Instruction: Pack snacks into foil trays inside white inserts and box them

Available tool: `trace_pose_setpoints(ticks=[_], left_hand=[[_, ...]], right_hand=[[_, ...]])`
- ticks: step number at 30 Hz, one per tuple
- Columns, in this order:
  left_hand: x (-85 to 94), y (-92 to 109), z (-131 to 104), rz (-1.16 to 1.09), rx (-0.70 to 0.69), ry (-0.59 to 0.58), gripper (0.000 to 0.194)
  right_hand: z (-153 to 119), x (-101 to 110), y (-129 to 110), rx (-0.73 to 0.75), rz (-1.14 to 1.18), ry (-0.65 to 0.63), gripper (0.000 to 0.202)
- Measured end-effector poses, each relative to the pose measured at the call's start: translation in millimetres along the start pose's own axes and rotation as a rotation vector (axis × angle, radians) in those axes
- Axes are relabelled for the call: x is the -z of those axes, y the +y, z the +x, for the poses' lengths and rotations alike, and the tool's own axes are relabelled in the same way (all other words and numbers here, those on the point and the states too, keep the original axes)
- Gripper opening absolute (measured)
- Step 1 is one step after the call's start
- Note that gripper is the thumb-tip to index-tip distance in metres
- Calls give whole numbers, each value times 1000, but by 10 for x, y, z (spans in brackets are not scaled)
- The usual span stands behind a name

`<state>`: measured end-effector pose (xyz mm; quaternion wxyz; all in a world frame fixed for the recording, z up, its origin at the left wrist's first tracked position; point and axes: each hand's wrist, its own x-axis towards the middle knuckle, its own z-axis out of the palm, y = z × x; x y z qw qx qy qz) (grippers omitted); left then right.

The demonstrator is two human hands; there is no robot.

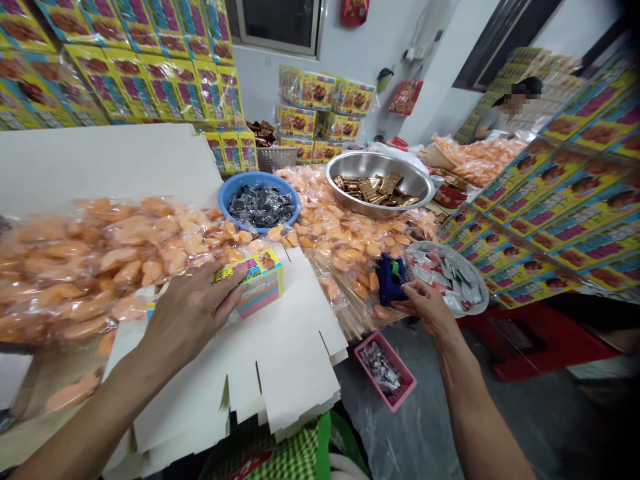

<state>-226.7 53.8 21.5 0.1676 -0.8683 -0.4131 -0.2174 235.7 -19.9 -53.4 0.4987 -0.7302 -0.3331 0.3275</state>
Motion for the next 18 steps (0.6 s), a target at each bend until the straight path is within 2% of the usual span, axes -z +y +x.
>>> trace_pose_setpoints(ticks=[4,7,10,12,14,16,18], left_hand=[[-1,-6,1,-23,-1,-16,40],[1,12,22,-72,25,-3,40],[34,54,43,-159,34,10,35],[59,77,54,-220,32,-2,31],[72,86,58,-262,45,-8,29],[75,89,51,-277,76,2,26],[76,99,37,-284,104,6,22]], right_hand=[[-97,-135,191,34,-61,89,28],[-208,-152,262,55,-172,186,23],[-368,-117,136,118,-313,300,18],[-482,-204,-48,223,-413,330,15],[-618,-462,-290,364,-427,177,17],[-796,-876,-575,457,-251,-141,22],[-988,-1355,-871,474,-20,-425,27]])
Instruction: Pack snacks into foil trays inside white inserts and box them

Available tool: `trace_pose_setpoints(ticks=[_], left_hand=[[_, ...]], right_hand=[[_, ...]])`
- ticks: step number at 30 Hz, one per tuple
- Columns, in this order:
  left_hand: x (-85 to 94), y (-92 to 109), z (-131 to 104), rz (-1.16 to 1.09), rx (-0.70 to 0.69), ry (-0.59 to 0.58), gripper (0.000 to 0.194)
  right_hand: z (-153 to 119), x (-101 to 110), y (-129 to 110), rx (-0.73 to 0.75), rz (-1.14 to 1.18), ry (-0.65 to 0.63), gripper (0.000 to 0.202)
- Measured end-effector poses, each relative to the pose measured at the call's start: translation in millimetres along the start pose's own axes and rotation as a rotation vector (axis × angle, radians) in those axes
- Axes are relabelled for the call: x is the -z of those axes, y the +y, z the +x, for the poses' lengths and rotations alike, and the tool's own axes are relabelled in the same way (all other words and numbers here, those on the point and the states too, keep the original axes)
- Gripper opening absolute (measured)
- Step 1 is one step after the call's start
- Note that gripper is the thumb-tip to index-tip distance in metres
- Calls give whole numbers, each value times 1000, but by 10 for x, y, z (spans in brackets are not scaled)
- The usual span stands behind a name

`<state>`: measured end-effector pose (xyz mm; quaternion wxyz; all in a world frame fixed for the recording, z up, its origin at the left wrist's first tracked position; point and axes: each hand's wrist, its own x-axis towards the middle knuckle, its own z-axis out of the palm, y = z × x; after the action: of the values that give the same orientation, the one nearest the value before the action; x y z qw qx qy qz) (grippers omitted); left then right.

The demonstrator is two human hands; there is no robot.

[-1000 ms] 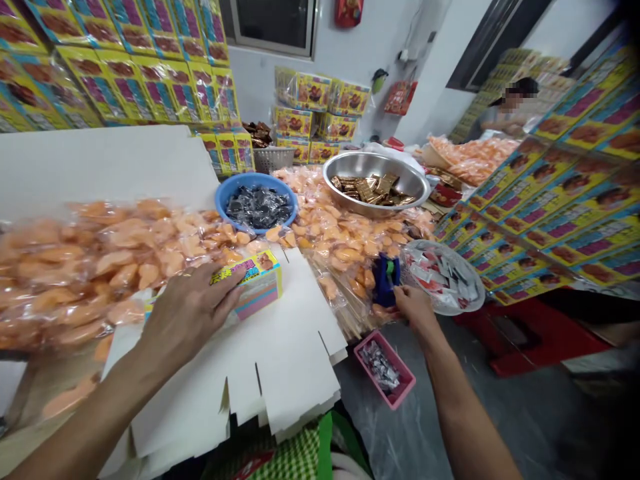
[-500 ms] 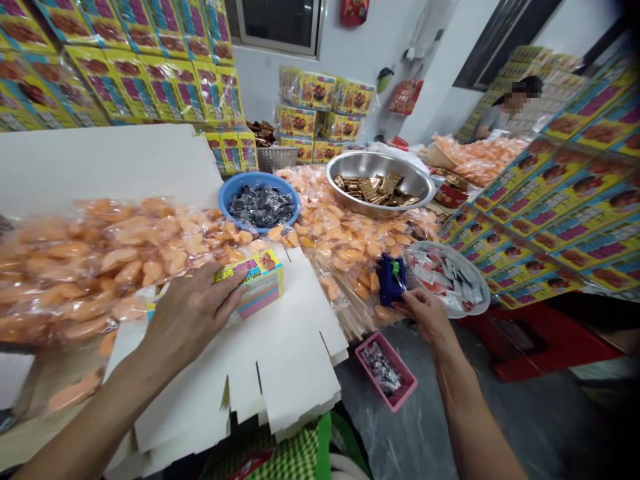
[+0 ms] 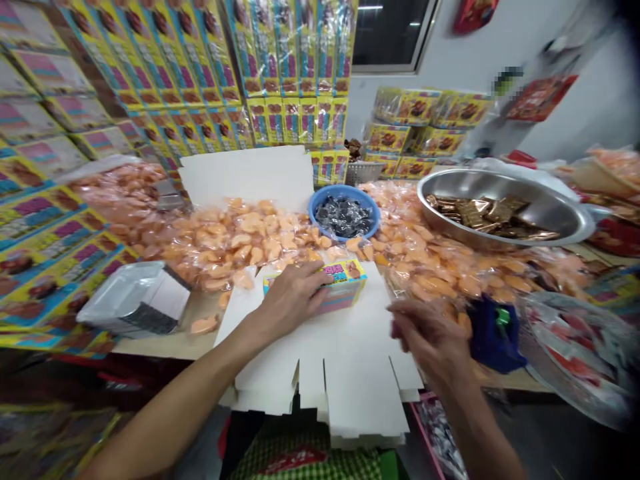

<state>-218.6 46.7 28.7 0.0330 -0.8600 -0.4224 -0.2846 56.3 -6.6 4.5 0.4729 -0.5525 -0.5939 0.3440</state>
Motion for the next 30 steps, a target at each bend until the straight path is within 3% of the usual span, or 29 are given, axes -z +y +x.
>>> trace_pose_setpoints(ticks=[3,5,7,11,15,20,24,30], left_hand=[[-6,24,-17,-19,20,13,19],[-7,39,-13,-42,24,15,16],[-2,52,-2,-65,40,-1,11],[29,67,13,-77,47,-59,16],[70,69,21,-59,19,-95,27],[155,156,163,-191,232,-130,20],[172,205,346,-181,413,-189,25],[120,196,389,-112,329,-253,21]], right_hand=[[249,-588,-348,-20,251,-208,54],[370,-813,-448,-65,328,-236,75],[429,-924,-462,-114,322,-200,82],[414,-982,-409,-131,235,-98,77],[362,-999,-393,-143,265,-85,76],[335,-1017,-343,-113,394,-76,80],[322,-1071,-314,-114,488,-60,82],[211,-1129,-227,-69,487,-21,83]])
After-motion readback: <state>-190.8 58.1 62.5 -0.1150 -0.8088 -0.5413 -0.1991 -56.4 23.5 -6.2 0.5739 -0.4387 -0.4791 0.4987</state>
